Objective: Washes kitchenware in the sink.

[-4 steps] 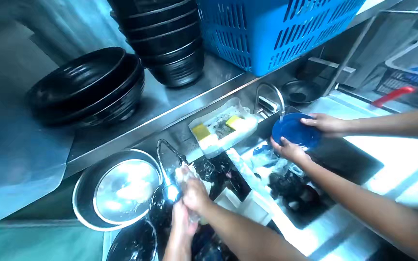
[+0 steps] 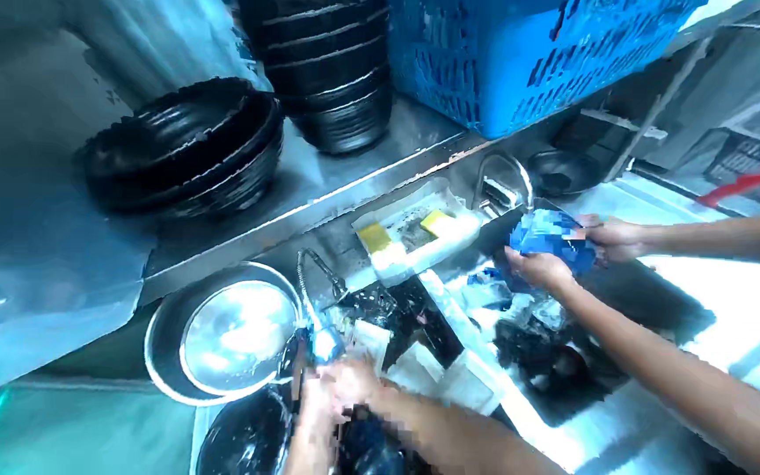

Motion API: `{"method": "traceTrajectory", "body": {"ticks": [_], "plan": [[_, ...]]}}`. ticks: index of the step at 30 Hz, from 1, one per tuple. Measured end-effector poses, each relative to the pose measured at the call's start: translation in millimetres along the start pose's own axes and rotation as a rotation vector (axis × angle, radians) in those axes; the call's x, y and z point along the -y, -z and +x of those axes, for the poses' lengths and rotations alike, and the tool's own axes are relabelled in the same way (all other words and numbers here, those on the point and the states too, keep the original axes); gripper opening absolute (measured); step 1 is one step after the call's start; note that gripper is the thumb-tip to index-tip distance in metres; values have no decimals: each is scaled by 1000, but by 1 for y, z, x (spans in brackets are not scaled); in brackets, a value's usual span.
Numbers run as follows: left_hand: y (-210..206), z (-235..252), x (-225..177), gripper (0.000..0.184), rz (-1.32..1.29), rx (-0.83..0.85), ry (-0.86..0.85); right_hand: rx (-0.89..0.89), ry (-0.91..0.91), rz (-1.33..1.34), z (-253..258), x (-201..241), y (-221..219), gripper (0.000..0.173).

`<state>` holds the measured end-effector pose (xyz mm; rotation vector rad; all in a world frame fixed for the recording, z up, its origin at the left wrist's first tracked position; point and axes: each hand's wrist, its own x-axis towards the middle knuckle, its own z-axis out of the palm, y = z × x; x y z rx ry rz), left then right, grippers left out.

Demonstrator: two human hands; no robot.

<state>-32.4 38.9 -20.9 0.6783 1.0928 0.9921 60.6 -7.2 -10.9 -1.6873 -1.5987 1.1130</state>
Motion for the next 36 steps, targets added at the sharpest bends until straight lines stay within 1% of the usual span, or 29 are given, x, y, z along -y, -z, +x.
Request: {"method": "traceTrajectory", "body": {"ticks": [1,2,4,5,7,8,9,10,11,13,14,15,16,18,19,20,22,23,24,25,27,28,29,30,31,32,33,34,36], "plan": [[-4,-8,6,42,152,-33,5,-50,-55,-26,2,-2,4,49],[-7,-16,14,33,305,-57,-5,-123,-134,-46,10,-5,10,54],[-11,-20,26,36,521,-33,-59,-278,-215,-81,35,-25,13,56],[-11,-18,26,35,592,-47,-80,-315,-247,-28,43,-33,13,53],[-8,-7,20,19,704,-171,-132,-242,-276,195,39,-43,10,49],[-4,2,21,20,762,-234,-159,-167,-280,327,29,-50,8,49],[-2,11,26,27,813,-240,-162,-122,-287,428,14,-59,7,48],[0,19,34,34,861,-186,-155,-124,-300,469,-2,-70,7,45],[3,26,45,41,919,-110,-144,-187,-325,455,-19,-81,9,42],[11,41,51,41,1003,9,-191,-428,-410,350,-51,-103,32,37],[22,46,46,41,1066,6,-260,-554,-476,298,-69,-119,48,36],[40,54,41,45,1128,-33,-396,-684,-550,257,-88,-140,65,34],[65,71,39,56,1228,-94,-558,-794,-638,228,-104,-163,84,33],[126,116,51,66,1407,-293,-854,-914,-832,198,-133,-222,105,34],[135,118,42,67,1534,-315,-703,-882,-942,187,-144,-250,110,37],[135,113,33,66,1587,-310,-551,-773,-1049,172,-154,-276,110,42],[113,98,14,59,1609,-290,-333,-404,-1160,101,-163,-315,109,48],[98,86,3,58,1568,-244,-221,-218,-1157,47,-159,-323,111,49],[88,77,-3,55,1515,-181,-130,-125,-1148,-6,-152,-323,115,49],[83,70,-5,53,1490,-123,-82,-143,-1116,-64,-142,-312,122,50],[63,53,-13,52,1498,15,-65,-428,-927,-97,-111,-265,155,52],[49,43,-19,51,1485,68,-111,-584,-770,-89,-89,-236,175,53],[46,39,-14,47,1405,52,-262,-704,-590,-91,-67,-209,194,52],[51,40,-5,46,1313,8,-440,-781,-413,-127,-45,-185,211,51],[47,36,-1,46,1231,-41,-536,-803,-275,-195,-21,-164,228,52],[36,29,-4,43,1164,-94,-571,-785,-194,-273,5,-148,245,51],[23,21,-8,40,1086,-142,-549,-731,-167,-352,33,-137,260,48],[12,15,-10,35,965,-191,-507,-641,-191,-427,60,-132,270,44],[-1,6,-6,32,689,-259,-439,-371,-291,-558,102,-143,274,44]]}}
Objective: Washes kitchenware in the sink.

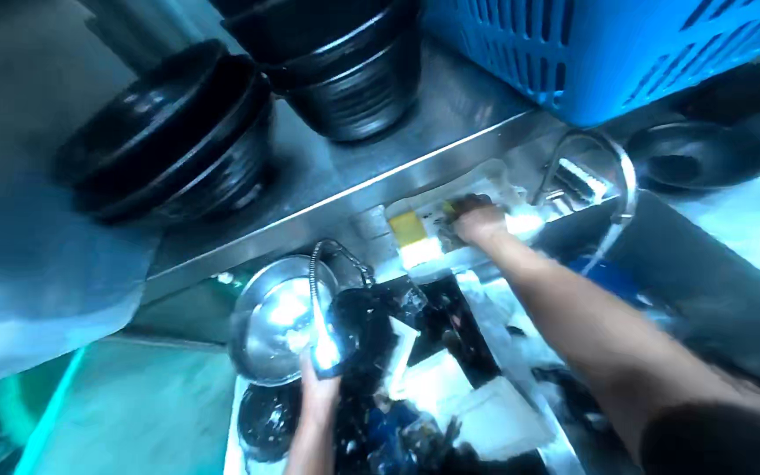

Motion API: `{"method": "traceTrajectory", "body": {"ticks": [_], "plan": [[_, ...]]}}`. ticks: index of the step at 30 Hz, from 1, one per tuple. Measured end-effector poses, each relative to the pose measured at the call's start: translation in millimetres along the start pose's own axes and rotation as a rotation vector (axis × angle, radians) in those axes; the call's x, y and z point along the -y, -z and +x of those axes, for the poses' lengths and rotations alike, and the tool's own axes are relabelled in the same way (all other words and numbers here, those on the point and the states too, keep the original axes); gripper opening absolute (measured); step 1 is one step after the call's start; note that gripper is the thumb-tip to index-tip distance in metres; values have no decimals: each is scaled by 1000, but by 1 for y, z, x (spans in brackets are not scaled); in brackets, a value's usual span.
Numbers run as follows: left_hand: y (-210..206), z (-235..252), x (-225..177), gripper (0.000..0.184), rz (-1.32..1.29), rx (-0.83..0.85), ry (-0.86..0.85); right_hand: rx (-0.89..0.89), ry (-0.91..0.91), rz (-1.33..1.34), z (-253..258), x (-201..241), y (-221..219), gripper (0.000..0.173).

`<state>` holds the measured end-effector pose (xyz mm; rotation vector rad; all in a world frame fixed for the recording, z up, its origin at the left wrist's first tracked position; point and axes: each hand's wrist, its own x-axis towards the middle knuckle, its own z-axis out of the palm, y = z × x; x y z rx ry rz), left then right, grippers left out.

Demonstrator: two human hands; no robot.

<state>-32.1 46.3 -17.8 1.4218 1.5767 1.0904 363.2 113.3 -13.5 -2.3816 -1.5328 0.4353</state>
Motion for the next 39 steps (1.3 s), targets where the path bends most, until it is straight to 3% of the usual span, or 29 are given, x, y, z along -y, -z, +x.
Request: {"method": "traceTrajectory", "body": {"ticks": [3,5,6,8,11,14,16,19,21,23,26,28,30,32,34,37,39], "plan": [[-12,-22,-10,33,-310,-65,169,361,9,-171,35,-3,-30,47],[-21,-30,-17,28,-397,-94,223,493,-5,-114,48,-5,-33,45],[-23,-32,-18,27,-402,-108,248,454,-44,-4,48,-5,-31,44],[-28,-35,-18,31,-376,-129,275,208,-134,260,20,6,-12,42],[-43,-34,-14,38,-358,-152,302,-146,-130,563,-72,54,-6,39],[-59,-32,-6,43,-286,-68,318,-38,84,650,-170,119,-62,42],[-60,-36,-2,32,-200,43,196,67,203,515,-190,150,-91,44],[-30,-47,-1,33,10,201,-29,246,-23,546,-162,152,-91,41],[-15,-52,2,32,-45,156,-141,381,-145,765,-144,128,-101,42],[-7,-49,2,21,-258,54,-26,378,-211,938,-150,107,-121,45],[-16,-32,4,35,-470,-143,347,82,-247,1027,-208,114,-157,49],[-25,-33,14,38,-422,-162,414,-101,-239,1001,-242,131,-178,50],[-28,-46,17,35,-323,-80,354,-206,-348,982,-252,138,-191,46],[-24,-56,16,35,-341,-9,341,-174,-617,1061,-240,128,-186,44],[-16,-58,19,38,-461,26,433,-16,-782,1196,-229,101,-175,51],[-11,-42,44,47,-546,60,595,183,-822,1530,-223,71,-152,47],[-15,-31,72,47,-408,51,623,186,-770,1711,-224,72,-136,40]]}}
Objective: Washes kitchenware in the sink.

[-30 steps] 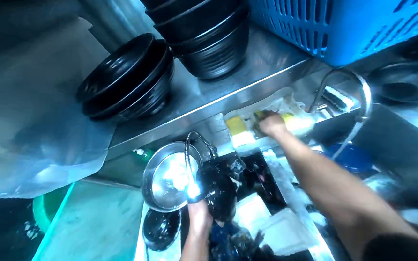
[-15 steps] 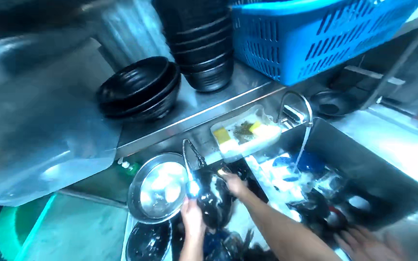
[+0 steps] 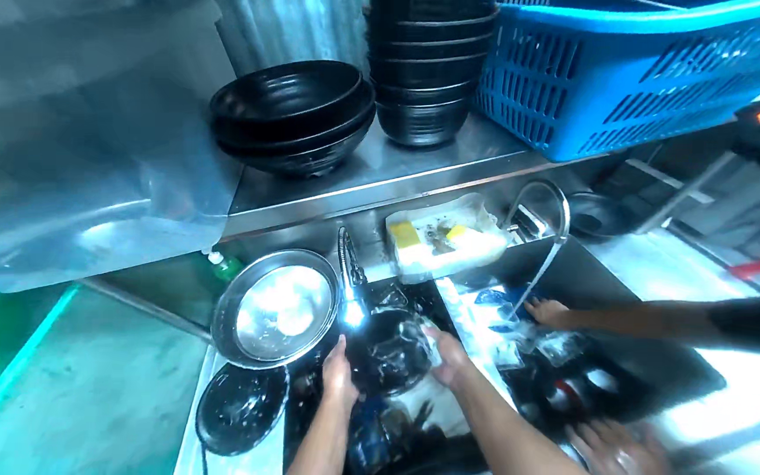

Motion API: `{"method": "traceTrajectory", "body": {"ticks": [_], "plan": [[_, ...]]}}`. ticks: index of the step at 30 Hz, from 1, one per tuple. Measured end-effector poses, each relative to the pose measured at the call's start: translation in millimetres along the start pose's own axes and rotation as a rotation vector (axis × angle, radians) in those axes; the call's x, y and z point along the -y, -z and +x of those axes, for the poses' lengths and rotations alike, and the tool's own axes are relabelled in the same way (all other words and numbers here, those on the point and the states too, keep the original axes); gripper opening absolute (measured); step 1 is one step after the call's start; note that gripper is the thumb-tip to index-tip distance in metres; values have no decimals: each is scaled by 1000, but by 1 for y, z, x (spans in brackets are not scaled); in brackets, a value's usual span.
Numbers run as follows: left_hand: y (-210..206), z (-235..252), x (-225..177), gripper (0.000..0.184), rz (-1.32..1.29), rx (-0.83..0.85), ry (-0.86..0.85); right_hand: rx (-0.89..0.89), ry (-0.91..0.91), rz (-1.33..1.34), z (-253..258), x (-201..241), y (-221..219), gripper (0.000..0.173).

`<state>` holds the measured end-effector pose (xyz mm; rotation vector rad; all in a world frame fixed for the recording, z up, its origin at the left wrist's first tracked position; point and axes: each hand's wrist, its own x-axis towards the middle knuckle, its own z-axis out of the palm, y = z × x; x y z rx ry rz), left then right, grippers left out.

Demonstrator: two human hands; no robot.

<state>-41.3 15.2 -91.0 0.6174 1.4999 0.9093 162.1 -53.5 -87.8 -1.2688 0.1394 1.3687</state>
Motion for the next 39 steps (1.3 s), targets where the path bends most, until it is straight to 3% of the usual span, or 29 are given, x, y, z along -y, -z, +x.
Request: {"method": "traceTrajectory", "body": {"ticks": [2,7,11,14,16,18,20,22,26,28,30,34,36,39], "plan": [[-1,13,13,46,80,17,-2,-30,152,-33,-18,9,-21,35],[-36,-19,9,53,-96,181,25,-18,524,-514,-46,-14,-72,35],[-41,-71,-23,53,-260,257,-23,287,477,-844,-52,-42,-80,49],[-15,-71,-22,48,-301,258,-34,567,658,-1087,-60,-64,-64,45],[4,-61,-11,41,-320,215,6,608,686,-1355,-59,-69,-54,45],[17,-56,-3,40,-253,91,37,577,574,-1552,-55,-73,-51,48],[19,-53,-10,48,-137,15,-4,572,504,-1475,-60,-73,-59,47],[18,-53,-17,42,-53,-79,-58,617,519,-1308,-69,-77,-63,42],[27,-59,-31,57,98,-89,-96,481,614,-1684,-34,-68,-59,44],[29,-65,-29,63,185,-85,-100,425,513,-1822,-34,-58,-63,53],[28,-65,-27,63,225,-86,-61,476,347,-1733,-56,-55,-75,53],[30,-58,-24,49,265,-45,-27,675,339,-1329,-65,-68,-85,38],[28,-68,-28,40,310,-14,-91,627,449,-1405,-49,-70,-88,50],[25,-83,-34,46,366,8,-242,329,504,-1703,-26,-66,-97,67]]}}
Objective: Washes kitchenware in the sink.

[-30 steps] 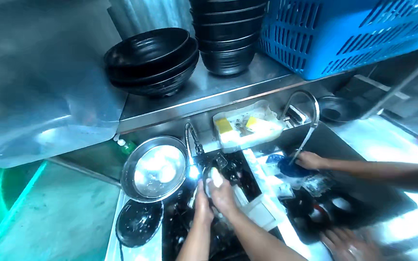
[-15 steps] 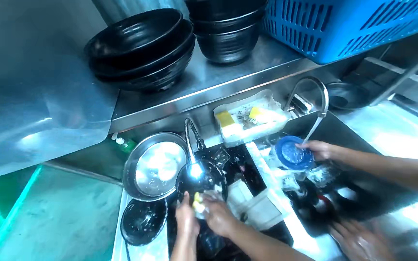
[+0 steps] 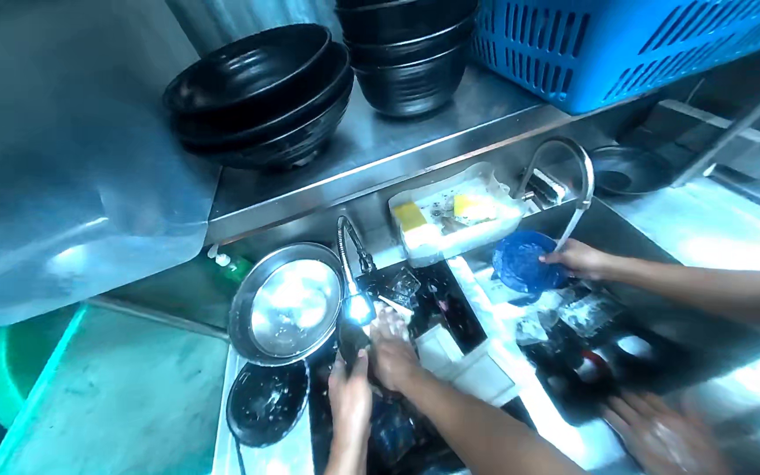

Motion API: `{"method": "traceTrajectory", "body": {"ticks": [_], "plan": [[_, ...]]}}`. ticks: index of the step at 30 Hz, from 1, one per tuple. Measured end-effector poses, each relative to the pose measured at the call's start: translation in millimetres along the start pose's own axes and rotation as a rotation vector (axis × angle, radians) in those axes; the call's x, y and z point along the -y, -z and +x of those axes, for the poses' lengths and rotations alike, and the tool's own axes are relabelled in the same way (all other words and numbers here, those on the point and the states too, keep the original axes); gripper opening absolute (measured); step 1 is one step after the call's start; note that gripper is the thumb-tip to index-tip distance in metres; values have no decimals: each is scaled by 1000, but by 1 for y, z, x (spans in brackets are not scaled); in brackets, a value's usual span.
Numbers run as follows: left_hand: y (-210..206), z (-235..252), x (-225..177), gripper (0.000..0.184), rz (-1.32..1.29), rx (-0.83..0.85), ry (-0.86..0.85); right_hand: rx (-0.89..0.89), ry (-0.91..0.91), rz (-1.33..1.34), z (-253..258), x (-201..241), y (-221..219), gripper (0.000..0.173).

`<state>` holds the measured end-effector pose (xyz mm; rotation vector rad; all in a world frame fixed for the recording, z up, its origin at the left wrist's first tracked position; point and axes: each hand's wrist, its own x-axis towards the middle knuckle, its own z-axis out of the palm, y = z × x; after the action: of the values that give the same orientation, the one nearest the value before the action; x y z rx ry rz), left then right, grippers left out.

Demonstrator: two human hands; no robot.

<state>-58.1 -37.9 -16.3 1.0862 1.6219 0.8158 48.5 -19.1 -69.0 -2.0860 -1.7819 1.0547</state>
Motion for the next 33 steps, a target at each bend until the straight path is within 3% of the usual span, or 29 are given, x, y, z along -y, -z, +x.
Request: {"method": "traceTrajectory", "body": {"ticks": [4,7,9,11,14,16,18,21,23,26,28,30,33], "plan": [[-1,0,-1,42,-2,-47,-101,-34,-110,172,-13,25,10,75],[2,10,4,39,-37,-57,-38,66,166,454,-30,28,9,56],[4,17,5,40,-35,-45,-32,-4,368,630,-29,18,-1,45],[4,19,6,42,32,-26,-44,-78,448,689,-21,8,-9,45],[1,9,-4,44,138,-14,-100,-210,262,623,-3,10,-6,61],[-1,5,-8,47,178,13,-148,-269,234,792,3,19,-3,68],[2,11,-12,45,168,17,-159,-281,293,904,-11,32,7,48],[11,29,-18,35,100,-47,-109,-100,526,837,-31,24,5,41],[16,34,-21,31,113,-127,-132,-33,543,648,-34,5,-6,41],[11,20,-16,40,177,-126,-195,-83,288,161,-19,-24,-9,53],[-4,10,-9,44,185,-90,-204,-180,82,54,4,-24,-2,64],[-16,8,-1,42,180,-46,-192,-274,5,232,18,-8,-2,72],[-17,28,-8,43,205,31,-115,-270,181,932,14,21,-4,62]]}}
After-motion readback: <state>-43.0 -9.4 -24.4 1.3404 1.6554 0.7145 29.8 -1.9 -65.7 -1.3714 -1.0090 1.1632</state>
